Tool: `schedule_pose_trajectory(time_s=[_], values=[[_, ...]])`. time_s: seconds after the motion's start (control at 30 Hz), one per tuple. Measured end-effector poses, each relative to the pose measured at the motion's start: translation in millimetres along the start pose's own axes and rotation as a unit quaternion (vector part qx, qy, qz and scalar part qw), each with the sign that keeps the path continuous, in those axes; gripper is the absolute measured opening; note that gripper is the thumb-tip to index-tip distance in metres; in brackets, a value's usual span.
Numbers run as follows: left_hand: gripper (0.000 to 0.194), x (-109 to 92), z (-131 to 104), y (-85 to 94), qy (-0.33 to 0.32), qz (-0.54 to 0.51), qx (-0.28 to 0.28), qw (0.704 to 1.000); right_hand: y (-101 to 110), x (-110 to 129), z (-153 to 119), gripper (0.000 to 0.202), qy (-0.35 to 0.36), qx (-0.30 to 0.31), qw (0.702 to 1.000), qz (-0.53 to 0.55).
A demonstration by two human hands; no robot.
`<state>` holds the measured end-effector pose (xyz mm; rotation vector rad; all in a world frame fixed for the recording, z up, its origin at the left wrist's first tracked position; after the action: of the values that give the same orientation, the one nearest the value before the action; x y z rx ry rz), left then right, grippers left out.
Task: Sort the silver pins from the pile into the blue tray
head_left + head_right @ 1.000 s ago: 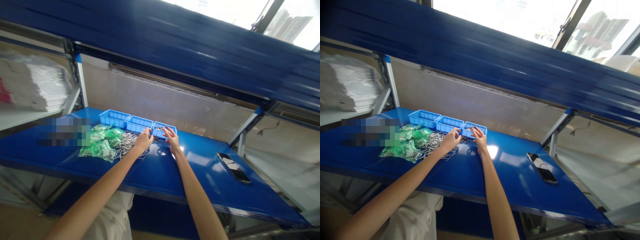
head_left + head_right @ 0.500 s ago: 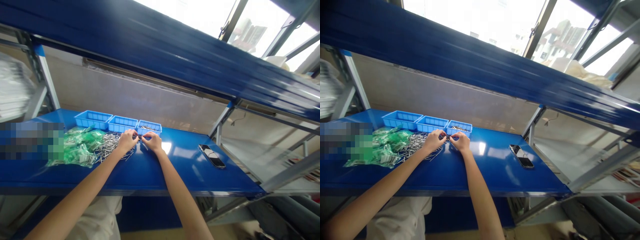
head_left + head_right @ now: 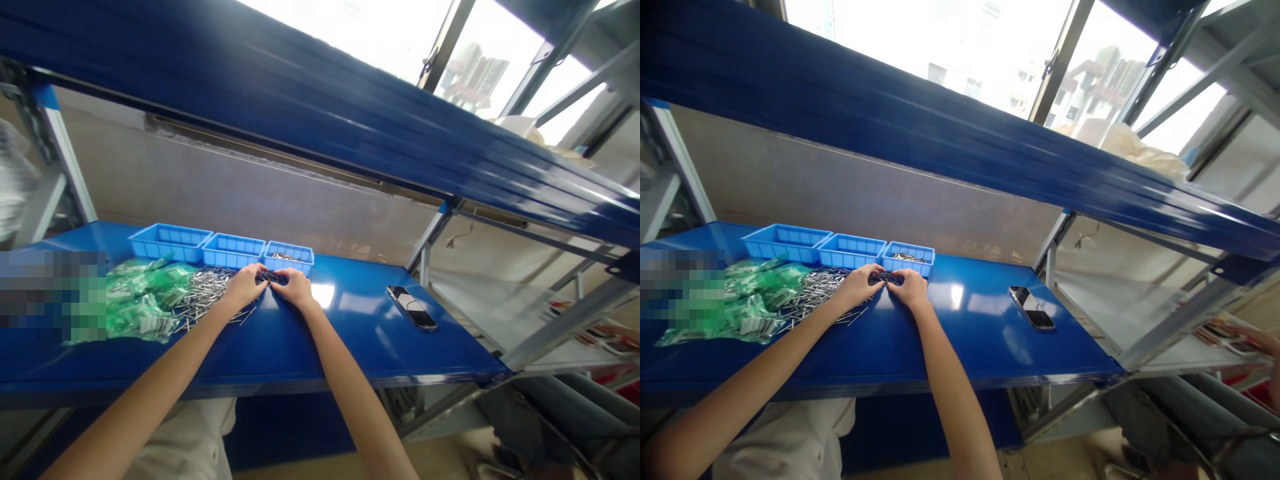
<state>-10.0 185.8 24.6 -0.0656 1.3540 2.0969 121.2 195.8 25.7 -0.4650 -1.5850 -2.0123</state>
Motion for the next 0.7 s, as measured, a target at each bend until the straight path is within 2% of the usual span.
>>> schedule_pose_trajectory(time_s=[0.2, 0.4, 0.7], values=[[0.024, -1, 2, -0.5, -0.012, -0.025, -0.001, 1.0, -4, 1, 1, 0.018, 0.021, 0.03, 0.999, 0.035], [0.024, 0, 4, 2.4, -0.024, -0.048, -0.022, 0.998, -6, 0, 5, 0.017, 0.027, 0.027, 0.997, 0.07], [0.021, -3, 6, 12.4, -0.033, -0.013, -0.036, 0.999, -5, 5, 8, 0.02, 0.017, 0.016, 0.995, 0.099]])
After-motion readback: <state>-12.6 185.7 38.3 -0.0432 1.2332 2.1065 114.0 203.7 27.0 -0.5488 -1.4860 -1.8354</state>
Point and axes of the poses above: each hand's wrist, its own z-axis towards the middle knuckle, its own y-axis out of the back of the hand, x = y × z, the point moved 7 cm from there along z, towards the middle knuckle, and after that the axes turned 14 degrees about -y, right-handed, at the moved point
